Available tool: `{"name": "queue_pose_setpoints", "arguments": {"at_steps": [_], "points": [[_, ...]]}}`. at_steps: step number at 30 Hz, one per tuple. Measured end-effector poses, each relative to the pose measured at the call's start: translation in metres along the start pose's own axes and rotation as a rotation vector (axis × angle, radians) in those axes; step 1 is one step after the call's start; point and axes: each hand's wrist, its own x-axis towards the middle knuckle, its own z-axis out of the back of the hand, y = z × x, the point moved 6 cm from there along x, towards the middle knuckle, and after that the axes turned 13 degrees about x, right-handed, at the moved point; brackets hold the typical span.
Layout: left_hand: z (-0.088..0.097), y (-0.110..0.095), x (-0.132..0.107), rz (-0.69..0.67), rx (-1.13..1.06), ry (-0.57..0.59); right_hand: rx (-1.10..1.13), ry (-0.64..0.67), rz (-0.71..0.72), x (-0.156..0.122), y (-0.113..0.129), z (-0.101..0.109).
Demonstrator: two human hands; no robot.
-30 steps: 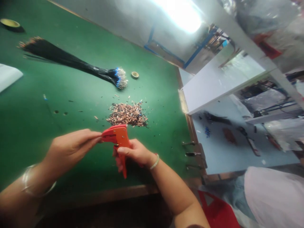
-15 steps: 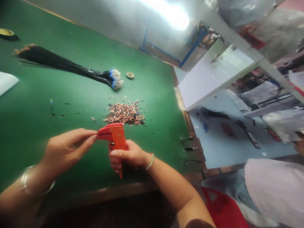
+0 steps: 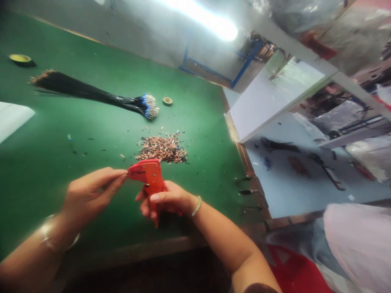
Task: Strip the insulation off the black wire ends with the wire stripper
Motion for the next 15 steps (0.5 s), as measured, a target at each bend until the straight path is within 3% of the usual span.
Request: {"name": "queue_pose_setpoints", "arguments": {"at_steps": [7,15], "points": [[0.0013,-0.0026,0.0015,-0.038,0.009,0.013,0.059,-0.017,0.016,0.0006,-0.0008,-0.0018],[0.0021,-0.0055,0.0032,-0.028,-0.016,0.040,-0.032,-0.064,0.049,0.0014,-0.0003,0.0001]]}}
